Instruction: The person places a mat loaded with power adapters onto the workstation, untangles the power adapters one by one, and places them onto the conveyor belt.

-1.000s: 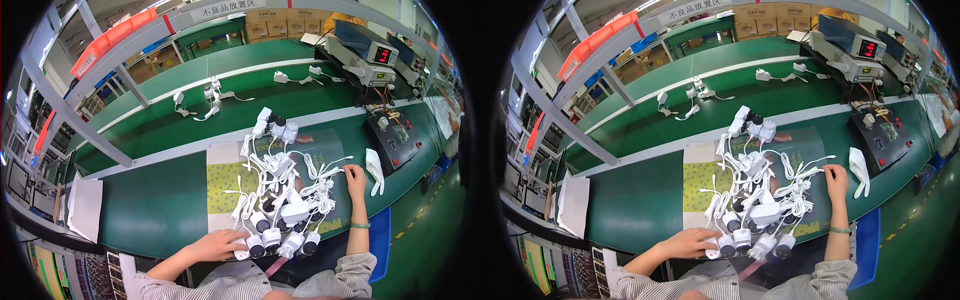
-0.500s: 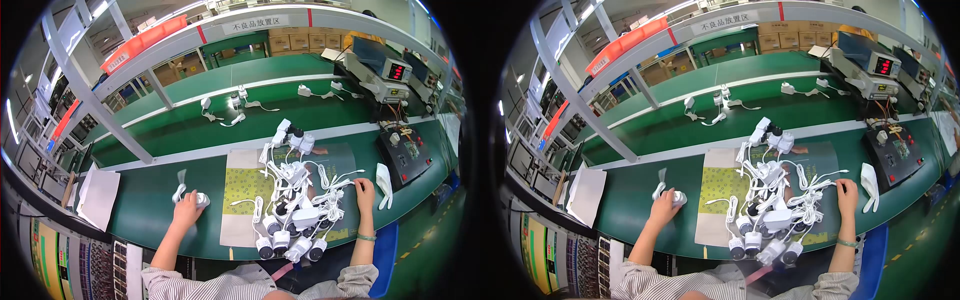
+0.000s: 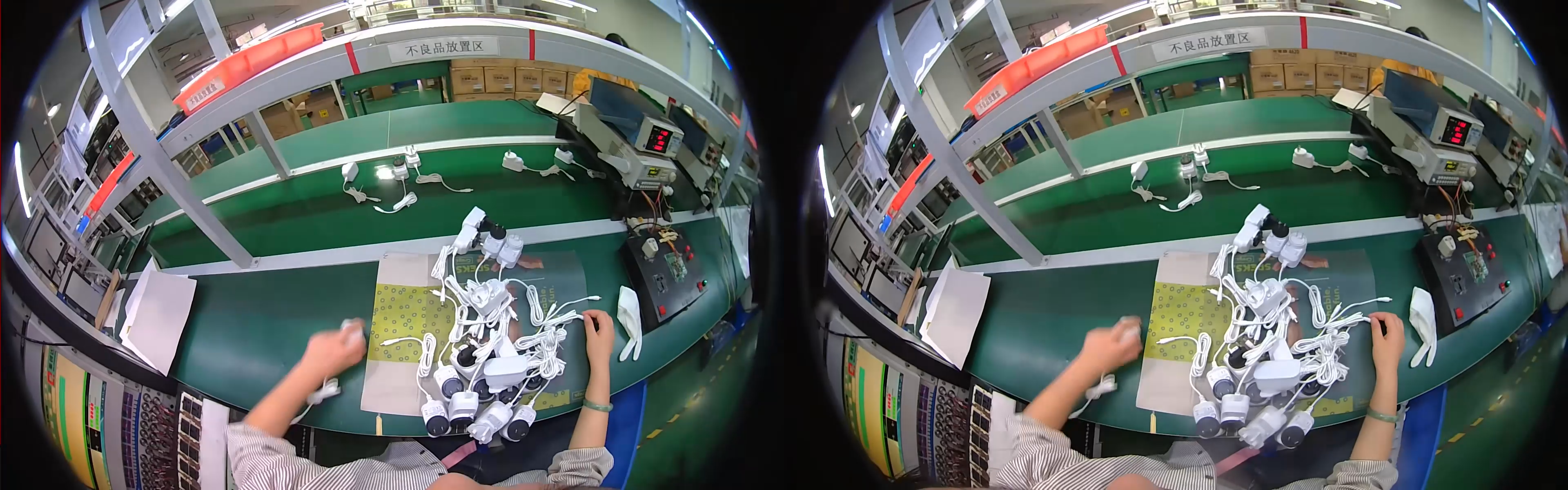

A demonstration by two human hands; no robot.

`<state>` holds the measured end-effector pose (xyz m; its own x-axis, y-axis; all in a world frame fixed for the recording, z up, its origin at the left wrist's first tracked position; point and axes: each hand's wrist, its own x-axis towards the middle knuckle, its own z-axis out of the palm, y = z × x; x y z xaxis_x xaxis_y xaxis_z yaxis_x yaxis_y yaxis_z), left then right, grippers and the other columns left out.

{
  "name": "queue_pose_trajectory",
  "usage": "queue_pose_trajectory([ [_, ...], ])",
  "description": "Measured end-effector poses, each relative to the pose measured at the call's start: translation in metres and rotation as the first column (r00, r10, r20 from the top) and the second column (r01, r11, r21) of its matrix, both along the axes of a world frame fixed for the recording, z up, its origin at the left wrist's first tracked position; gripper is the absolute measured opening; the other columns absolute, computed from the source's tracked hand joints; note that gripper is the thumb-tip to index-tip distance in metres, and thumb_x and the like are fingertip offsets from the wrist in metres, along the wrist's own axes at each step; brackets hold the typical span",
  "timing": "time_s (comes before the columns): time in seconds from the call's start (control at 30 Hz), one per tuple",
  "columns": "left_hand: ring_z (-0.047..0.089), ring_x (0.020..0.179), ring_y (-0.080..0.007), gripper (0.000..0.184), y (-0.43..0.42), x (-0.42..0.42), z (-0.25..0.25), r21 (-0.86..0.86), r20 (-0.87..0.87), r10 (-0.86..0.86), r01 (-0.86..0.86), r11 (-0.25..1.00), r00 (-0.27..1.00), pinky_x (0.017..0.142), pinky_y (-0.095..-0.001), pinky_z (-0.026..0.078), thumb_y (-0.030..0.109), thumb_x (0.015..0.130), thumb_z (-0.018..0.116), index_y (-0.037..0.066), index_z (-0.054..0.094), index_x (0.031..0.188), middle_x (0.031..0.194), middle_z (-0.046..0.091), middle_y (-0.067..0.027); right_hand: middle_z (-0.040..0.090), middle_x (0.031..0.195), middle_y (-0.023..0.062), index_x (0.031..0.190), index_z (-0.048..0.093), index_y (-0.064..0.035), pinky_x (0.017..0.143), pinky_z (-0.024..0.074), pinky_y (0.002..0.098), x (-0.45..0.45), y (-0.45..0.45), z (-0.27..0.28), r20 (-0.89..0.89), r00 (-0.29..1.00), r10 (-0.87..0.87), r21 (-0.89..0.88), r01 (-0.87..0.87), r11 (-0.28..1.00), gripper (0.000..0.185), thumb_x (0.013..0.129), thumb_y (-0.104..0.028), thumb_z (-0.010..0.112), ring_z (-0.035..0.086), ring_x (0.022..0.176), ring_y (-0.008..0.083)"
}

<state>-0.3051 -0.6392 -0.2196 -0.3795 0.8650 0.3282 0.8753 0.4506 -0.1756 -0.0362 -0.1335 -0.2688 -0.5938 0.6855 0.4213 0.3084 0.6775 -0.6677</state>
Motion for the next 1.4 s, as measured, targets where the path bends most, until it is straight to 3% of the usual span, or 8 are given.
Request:
queue_pose_trajectory([
  [0.1,0.069,0.085,-0.0337,0.052,0.022,-0.105,0.031,-0.17,0.292,0.533,-0.505,0.846,0.794,0.07,-0.0462,0.057,0.033,0.081,0.07,0.01,0.054,0.124,0.13,0.059,-0.0106,0.066,0.093,0.0089,0.09,0.067,-0.005,0.083,0.0453,0.0371,-0.001,-0.002,0.0,-0.01,1.0,-0.003,-0.009,0.003,1.0,0.01,0.089,-0.014,0.063,0.059,0.093,0.0275],
  [0.2,0.064,0.103,-0.0423,0.045,0.021,-0.163,0.046,0.206,0.272,0.475,-0.533,0.821,0.837,0.087,-0.0458,0.053,0.033,0.081,0.074,0.004,0.065,0.114,0.151,0.037,-0.0201,0.066,0.093,0.0092,0.09,0.067,-0.0049,0.083,0.0453,0.0374,-0.001,-0.004,0.002,-0.008,1.0,-0.006,-0.019,0.006,1.0,0.01,0.089,-0.014,0.063,0.059,0.093,0.0279],
  [0.4,0.054,0.117,-0.0385,0.036,0.097,-0.056,0.043,0.075,0.321,-0.161,0.145,0.987,0.933,0.1,-0.0486,0.044,0.022,0.078,0.074,0.011,0.064,0.11,0.133,0.054,-0.0189,0.066,0.092,0.0105,0.089,0.067,-0.0045,0.083,0.0457,0.038,-0.001,-0.004,0.0,-0.012,1.0,-0.025,0.012,0.026,1.0,0.009,0.088,-0.013,0.064,0.06,0.092,0.0289],
  [0.53,0.045,0.131,-0.0346,0.066,0.11,0.027,0.007,0.165,0.673,-0.503,0.553,0.817,0.542,0.109,-0.0505,0.034,0.033,0.085,0.07,0.012,0.044,0.142,0.145,0.044,-0.0155,0.067,0.092,0.0106,0.088,0.068,-0.0047,0.083,0.0459,0.0383,-0.001,0.001,-0.004,0.0,1.0,-0.027,0.015,0.027,1.0,0.01,0.087,-0.014,0.064,0.06,0.092,0.0293],
  [0.8,0.046,0.132,-0.0277,0.072,0.113,0.047,0.029,-0.129,0.573,-0.293,0.438,0.89,0.765,0.111,-0.0513,0.031,0.041,0.086,0.068,0.013,0.039,0.146,0.145,0.046,-0.0089,0.068,0.092,0.0096,0.088,0.07,-0.0066,0.083,0.0464,0.0378,-0.001,-0.003,0.003,0.018,0.999,-0.037,0.007,0.037,0.999,0.01,0.087,-0.016,0.064,0.061,0.092,0.0291],
  [0.93,0.047,0.129,-0.03,0.065,0.124,0.044,0.038,0.104,0.602,-0.477,0.53,0.842,0.64,0.109,-0.0495,0.033,0.041,0.085,0.069,0.011,0.045,0.137,0.143,0.047,-0.0103,0.068,0.093,0.0091,0.088,0.07,-0.0074,0.083,0.0465,0.0378,-0.001,-0.003,0.003,-0.009,1.0,-0.017,0.021,0.017,1.0,0.01,0.087,-0.016,0.064,0.061,0.093,0.0288],
  [1.2,0.054,0.121,-0.0313,0.057,0.192,0.006,0.053,0.182,0.209,-0.549,0.52,0.835,0.809,0.1,-0.045,0.044,-0.001,0.069,0.061,0.01,0.056,0.125,0.134,0.055,-0.0108,0.07,0.087,0.0128,0.085,0.073,-0.006,0.076,0.0487,0.042,-0.006,-0.005,0.002,-0.087,0.995,-0.053,0.031,0.056,0.998,0.013,0.083,-0.017,0.066,0.063,0.086,0.0321],
  [1.4,0.052,0.126,-0.0326,0.064,0.25,-0.024,0.04,0.169,0.8,-0.45,0.572,0.803,0.396,0.096,-0.0373,0.05,-0.01,0.07,0.063,0.019,0.061,0.127,0.148,0.041,-0.0106,0.068,0.09,0.0084,0.088,0.073,-0.0114,0.082,0.0491,0.0393,0.0,-0.004,-0.003,-0.073,0.994,-0.078,0.003,0.079,0.997,0.013,0.086,-0.022,0.066,0.062,0.093,0.028],
])
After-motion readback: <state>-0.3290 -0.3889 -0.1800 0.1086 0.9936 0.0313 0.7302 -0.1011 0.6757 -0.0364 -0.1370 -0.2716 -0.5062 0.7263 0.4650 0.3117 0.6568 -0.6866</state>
